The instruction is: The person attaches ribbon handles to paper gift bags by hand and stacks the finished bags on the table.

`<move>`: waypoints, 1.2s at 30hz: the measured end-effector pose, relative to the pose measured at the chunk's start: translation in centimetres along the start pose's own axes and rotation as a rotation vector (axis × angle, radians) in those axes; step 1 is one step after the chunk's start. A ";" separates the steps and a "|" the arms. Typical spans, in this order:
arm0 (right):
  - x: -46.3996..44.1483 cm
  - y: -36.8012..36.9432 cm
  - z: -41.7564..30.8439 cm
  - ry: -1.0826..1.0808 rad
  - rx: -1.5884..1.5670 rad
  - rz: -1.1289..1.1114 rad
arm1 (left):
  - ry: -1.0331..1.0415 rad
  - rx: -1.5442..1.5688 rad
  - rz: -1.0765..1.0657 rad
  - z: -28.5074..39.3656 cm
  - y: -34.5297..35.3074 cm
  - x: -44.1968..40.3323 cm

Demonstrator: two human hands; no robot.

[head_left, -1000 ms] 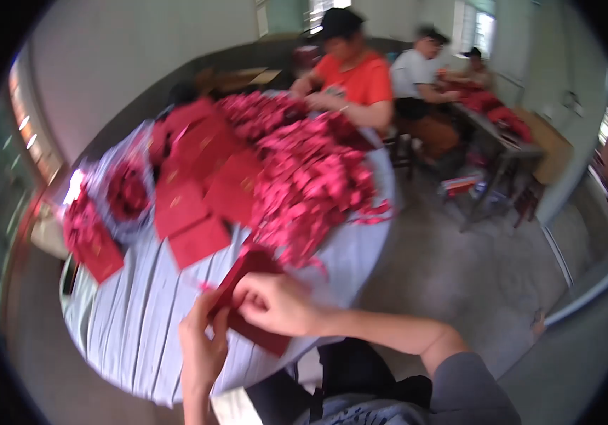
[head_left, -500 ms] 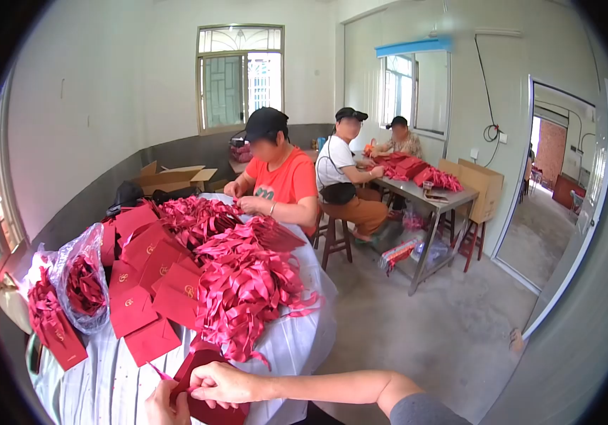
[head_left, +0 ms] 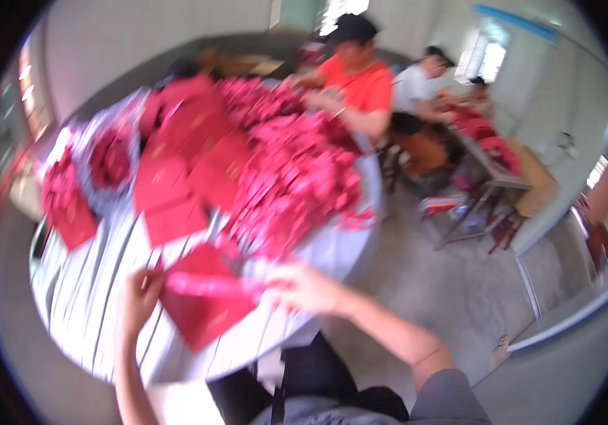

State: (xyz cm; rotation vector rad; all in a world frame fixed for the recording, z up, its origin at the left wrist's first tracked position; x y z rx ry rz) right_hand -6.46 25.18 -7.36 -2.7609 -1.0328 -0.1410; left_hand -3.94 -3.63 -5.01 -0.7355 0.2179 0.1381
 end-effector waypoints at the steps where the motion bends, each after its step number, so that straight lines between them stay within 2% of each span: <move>1: 0.0 -0.4 0.0 0.023 -0.022 0.032 | -0.054 0.067 0.018 -1.2 0.4 -0.1; 3: -0.2 -1.1 0.6 0.004 -0.010 0.120 | -0.018 0.025 0.059 -2.0 0.7 -0.5; 4: -0.3 -1.4 0.6 0.008 -0.025 0.183 | -0.056 -0.130 0.072 -0.3 0.4 -0.3; 5: -0.2 -1.6 0.3 -0.016 -0.048 0.232 | 0.097 -0.283 0.093 0.2 0.2 -0.4; 7: -0.5 -1.6 0.1 -0.119 -0.149 0.314 | 0.064 -0.211 0.136 -0.1 0.5 -0.9; 10: -1.1 -1.3 -0.2 -0.254 -0.321 0.396 | 0.161 -0.160 0.170 1.2 1.4 -1.9; 12: -1.8 -0.8 -0.3 -0.326 -0.360 0.392 | 0.178 -0.239 0.151 1.7 1.9 -2.7; 14: -1.9 -0.4 -0.9 -0.425 -0.390 0.408 | 0.197 -0.266 -0.029 1.4 3.0 -3.8; 15: -2.2 -0.1 -1.0 -0.420 -0.388 0.406 | 0.137 -0.202 -0.094 1.2 3.3 -4.3; 17: -2.2 0.3 -2.2 -0.644 -0.255 0.470 | 0.058 -0.158 -0.147 0.7 3.7 -4.8; 19: -1.9 1.3 -3.1 -0.616 -0.349 0.409 | -0.015 -0.114 -0.202 0.4 3.9 -5.0; 21: -1.8 2.1 -3.3 -0.554 -0.441 0.252 | -0.021 0.155 -0.273 0.9 3.7 -4.9; 26: -0.8 4.2 -3.7 -0.293 -0.226 0.125 | 0.104 0.318 -0.365 4.4 3.0 -3.8; 31: -0.8 4.2 -3.3 -0.159 -0.120 0.218 | 0.161 0.379 -0.409 6.3 3.6 -2.6; 33: -0.8 4.0 -3.4 -0.275 0.026 0.314 | 0.252 0.373 -0.388 6.9 3.3 -2.5; 36: -0.7 3.9 -3.5 -0.320 0.072 0.388 | 0.176 0.345 -0.360 7.4 3.2 -2.2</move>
Point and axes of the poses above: each hand's wrist, its own x-axis away from the middle knuckle, its own y-axis out of the palm, z = x × y, the point moved 4 cm from there along -x, towards the middle knuckle
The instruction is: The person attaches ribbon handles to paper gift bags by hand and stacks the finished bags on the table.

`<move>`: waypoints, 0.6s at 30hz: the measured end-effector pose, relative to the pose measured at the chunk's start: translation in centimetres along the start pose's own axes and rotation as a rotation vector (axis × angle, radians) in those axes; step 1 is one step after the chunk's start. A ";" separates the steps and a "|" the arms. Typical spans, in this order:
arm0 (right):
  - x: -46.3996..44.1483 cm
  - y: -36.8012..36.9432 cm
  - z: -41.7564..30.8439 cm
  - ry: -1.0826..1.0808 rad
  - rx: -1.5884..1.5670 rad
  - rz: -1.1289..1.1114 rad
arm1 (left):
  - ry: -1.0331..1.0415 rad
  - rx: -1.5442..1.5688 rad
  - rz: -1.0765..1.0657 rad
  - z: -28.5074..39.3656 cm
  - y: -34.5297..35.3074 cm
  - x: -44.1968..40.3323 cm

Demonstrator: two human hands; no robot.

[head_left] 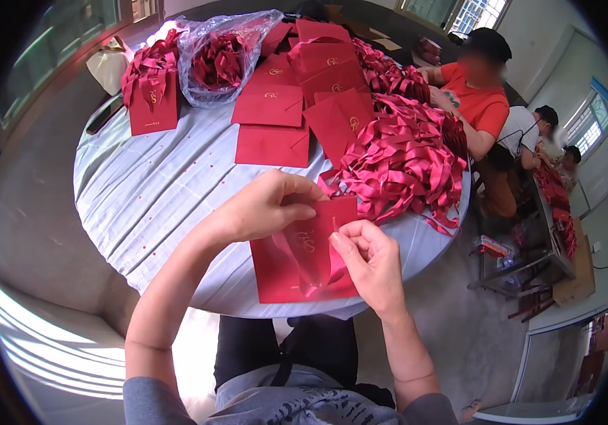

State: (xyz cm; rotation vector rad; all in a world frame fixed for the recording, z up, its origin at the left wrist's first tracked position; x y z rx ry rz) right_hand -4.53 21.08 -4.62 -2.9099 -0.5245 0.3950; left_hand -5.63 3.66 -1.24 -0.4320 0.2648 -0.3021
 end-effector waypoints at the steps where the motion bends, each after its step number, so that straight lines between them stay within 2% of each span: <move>1: 0.0 -0.1 0.1 -0.026 0.008 0.027 | -0.035 0.023 -0.008 0.2 0.1 0.0; 11: 0.0 0.0 -0.6 -0.082 0.061 0.076 | -0.050 0.008 0.016 1.3 0.6 0.4; 14: 0.0 -0.1 -1.2 -0.037 0.047 0.069 | 0.078 -0.081 0.055 1.7 0.7 0.6; 16: -0.1 -0.2 -1.2 -0.078 0.057 0.079 | 0.026 -0.052 0.064 2.3 0.9 0.7; 18: 0.0 -0.4 -1.4 -0.078 0.071 0.076 | 0.080 -0.108 0.091 2.9 1.1 0.9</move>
Point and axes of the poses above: each hand's wrist, its own x-axis away from the middle knuckle, its own y-axis out of the palm, z = x × y, the point moved 4 cm from there along -x, towards the middle knuckle
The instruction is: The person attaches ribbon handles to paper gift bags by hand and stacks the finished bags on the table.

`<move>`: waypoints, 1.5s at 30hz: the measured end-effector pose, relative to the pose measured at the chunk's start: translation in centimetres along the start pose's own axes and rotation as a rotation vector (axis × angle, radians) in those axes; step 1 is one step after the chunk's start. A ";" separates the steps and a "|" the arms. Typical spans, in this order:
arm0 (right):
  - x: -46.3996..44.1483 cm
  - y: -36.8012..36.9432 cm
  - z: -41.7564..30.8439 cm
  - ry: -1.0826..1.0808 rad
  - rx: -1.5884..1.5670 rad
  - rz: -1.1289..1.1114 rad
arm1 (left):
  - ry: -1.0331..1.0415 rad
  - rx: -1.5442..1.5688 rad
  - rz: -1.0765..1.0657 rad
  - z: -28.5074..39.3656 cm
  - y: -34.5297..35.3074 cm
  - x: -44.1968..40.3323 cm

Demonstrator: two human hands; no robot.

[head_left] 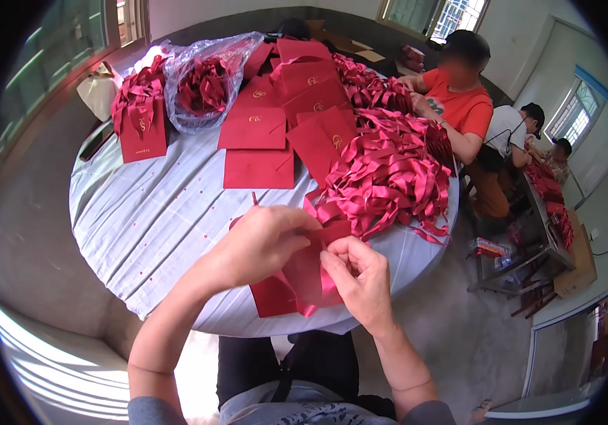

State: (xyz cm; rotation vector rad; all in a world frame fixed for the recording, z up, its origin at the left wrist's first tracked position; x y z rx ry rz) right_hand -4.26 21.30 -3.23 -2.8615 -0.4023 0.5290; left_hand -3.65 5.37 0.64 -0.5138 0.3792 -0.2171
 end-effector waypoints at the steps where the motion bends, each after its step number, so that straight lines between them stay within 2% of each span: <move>1: 0.0 -0.1 -0.1 -0.009 0.001 0.003 | 0.023 -0.039 0.015 0.6 0.1 0.1; 9: 0.2 -0.5 0.0 0.110 -0.203 -0.027 | 0.249 -0.424 0.142 3.4 1.9 0.7; 18: 0.2 -0.8 1.1 0.150 -0.274 0.004 | 0.288 -0.471 0.150 3.4 2.8 0.4; 22: 0.0 -0.9 1.0 0.094 -0.224 -0.031 | 0.297 -0.481 0.167 3.7 2.9 0.3; 25: 0.0 -0.9 1.2 0.165 -0.353 -0.033 | 0.284 -0.472 0.196 3.7 3.3 0.2; 28: 0.4 -1.1 0.6 0.048 -0.088 0.065 | 0.271 -0.461 0.196 4.1 3.7 0.0; 31: 0.6 -0.4 1.1 -0.060 -0.044 0.142 | 0.255 -0.494 0.185 4.2 3.9 0.1; 34: 1.2 -0.4 -0.4 -0.238 0.215 0.235 | 0.250 -0.520 0.169 4.7 4.1 0.2; 35: 1.1 -0.4 -0.2 -0.209 0.233 0.206 | 0.256 -0.547 0.168 4.9 4.2 0.2; 38: 0.9 -0.6 0.3 -0.226 0.164 0.202 | 0.266 -0.554 0.137 4.9 4.4 0.2; 40: 0.6 -1.3 0.4 0.013 -0.081 0.069 | 0.275 -0.536 0.130 4.9 4.5 0.2; 44: 0.6 -1.1 1.1 -0.001 -0.215 0.122 | 0.275 -0.560 0.157 4.9 4.9 0.2; 45: 0.8 -0.9 1.3 -0.031 -0.160 0.166 | 0.250 -0.594 0.171 5.1 4.9 0.2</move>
Point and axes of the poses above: each hand's wrist, its own x-axis away from the middle knuckle, its own y-axis out of the palm, z = x × y, the point moved 4 cm from there along -x, towards the middle knuckle
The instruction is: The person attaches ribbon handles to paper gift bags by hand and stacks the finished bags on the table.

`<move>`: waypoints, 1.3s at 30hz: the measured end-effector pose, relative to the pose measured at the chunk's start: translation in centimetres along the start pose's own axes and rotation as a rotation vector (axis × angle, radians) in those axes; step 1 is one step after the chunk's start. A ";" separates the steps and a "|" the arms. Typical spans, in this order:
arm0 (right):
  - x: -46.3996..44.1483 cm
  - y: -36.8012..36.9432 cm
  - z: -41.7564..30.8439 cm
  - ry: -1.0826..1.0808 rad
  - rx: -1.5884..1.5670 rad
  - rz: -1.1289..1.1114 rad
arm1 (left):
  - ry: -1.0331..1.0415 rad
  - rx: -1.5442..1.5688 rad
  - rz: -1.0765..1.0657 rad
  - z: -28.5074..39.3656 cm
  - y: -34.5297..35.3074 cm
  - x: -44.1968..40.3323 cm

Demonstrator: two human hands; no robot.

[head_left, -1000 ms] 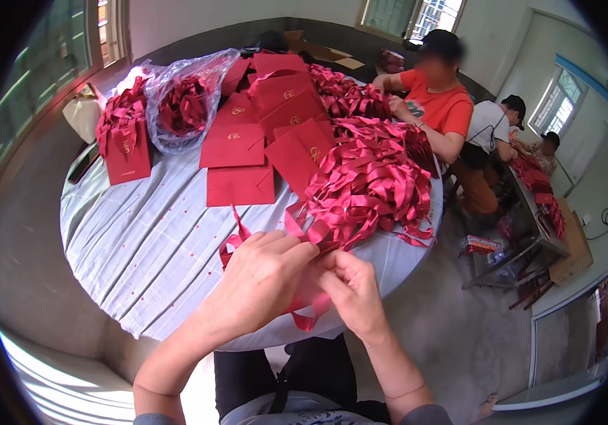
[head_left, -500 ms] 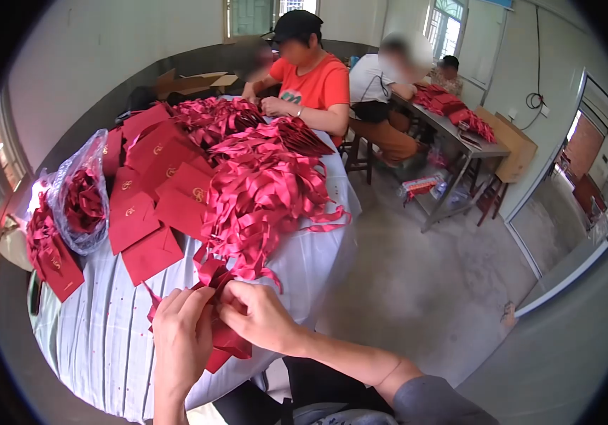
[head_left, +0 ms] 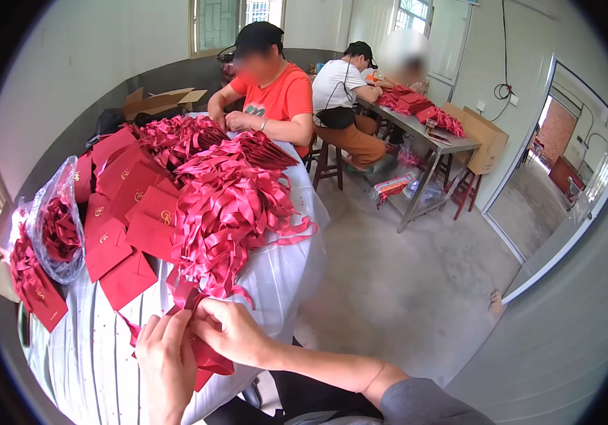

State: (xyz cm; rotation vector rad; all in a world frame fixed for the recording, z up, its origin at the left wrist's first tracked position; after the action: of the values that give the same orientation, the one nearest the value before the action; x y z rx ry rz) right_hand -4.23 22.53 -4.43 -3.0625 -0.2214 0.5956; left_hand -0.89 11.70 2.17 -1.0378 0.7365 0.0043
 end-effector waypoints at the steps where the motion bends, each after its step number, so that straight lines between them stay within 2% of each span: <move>1: 0.1 0.0 0.3 0.001 0.003 -0.002 | -0.068 0.016 -0.011 0.2 -0.1 0.0; 3: 0.0 0.0 -0.4 -0.185 0.337 0.026 | -0.061 0.030 -0.013 -0.3 0.1 0.0; 4: 0.1 0.0 -0.9 -0.184 0.332 0.022 | -0.053 0.045 -0.023 -0.5 0.2 0.1; 6: 0.7 -0.8 -2.8 -0.341 0.516 0.141 | -0.053 0.044 -0.020 -0.4 -0.2 0.2; 7: 0.5 -1.1 -3.1 -0.349 0.566 0.116 | -0.053 0.048 -0.013 -0.3 -0.3 0.1; 8: 0.3 -1.5 -3.1 -0.344 0.567 0.109 | -0.060 0.052 -0.014 -0.3 -0.2 0.2; 10: -0.1 -1.8 -3.4 -0.477 0.535 0.025 | -0.067 0.065 -0.046 -0.4 -0.2 0.3; 12: -0.6 -2.0 -3.4 -0.439 0.538 -0.054 | -0.077 0.088 -0.011 -0.7 0.1 0.6; 14: -1.5 -2.2 -4.7 -0.566 0.607 -0.116 | -0.131 0.086 0.003 -1.4 0.3 1.1; 16: -3.0 -2.2 -4.6 -0.596 0.633 -0.224 | -0.073 0.109 0.026 -1.4 0.2 1.1; 21: -5.8 -0.9 -4.6 -0.458 0.670 -0.621 | -0.016 0.138 0.044 -2.0 0.2 1.1; 22: -6.4 -0.7 -4.5 -0.393 0.679 -0.721 | -0.009 0.132 0.033 -2.0 0.1 1.2; 23: -7.3 -0.3 -4.4 -0.199 0.701 -0.886 | -0.011 0.115 0.037 -1.8 0.0 1.3; 24: -7.9 -0.1 -4.3 -0.109 0.648 -0.960 | -0.003 0.099 0.041 -1.7 -0.1 1.1; 25: -8.3 0.1 -4.2 -0.018 0.593 -1.030 | 0.043 0.085 0.097 -1.8 0.2 1.3; 26: -8.8 0.2 -3.3 0.025 0.576 -0.991 | 0.050 0.075 0.102 -1.7 0.2 1.3; 28: -8.8 0.4 -4.7 0.061 0.615 -1.080 | 0.050 0.059 0.111 -1.3 0.2 1.0; 30: -8.8 0.4 -4.9 0.078 0.691 -1.066 | 0.065 0.049 0.101 -1.0 0.2 1.0; 33: -8.5 0.3 -3.7 0.089 0.570 -0.878 | 0.028 0.083 0.079 -1.3 0.1 0.9; 34: -8.2 0.3 -2.6 0.090 0.575 -0.882 | 0.003 0.105 0.071 -1.5 0.2 0.9; 36: -8.1 0.0 -2.2 0.026 0.276 -0.692 | -0.023 0.126 0.066 -1.8 0.2 0.9; 37: -8.2 0.1 -1.6 -0.014 0.272 -0.683 | -0.031 0.142 0.063 -1.8 0.2 0.9; 39: -8.7 -0.7 -2.4 0.020 0.159 -0.499 | -0.051 0.156 0.038 -1.6 0.1 0.9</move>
State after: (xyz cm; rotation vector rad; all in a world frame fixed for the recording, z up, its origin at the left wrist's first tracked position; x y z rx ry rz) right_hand -11.37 22.04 1.05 -2.6991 -0.8559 0.5167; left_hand -1.14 10.18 1.11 -0.8716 0.6991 0.0054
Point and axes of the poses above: each hand's wrist, its own x-axis away from the middle knuckle, its own y-axis out of the palm, z = x × y, the point moved 4 cm from there along -x, towards the middle knuckle
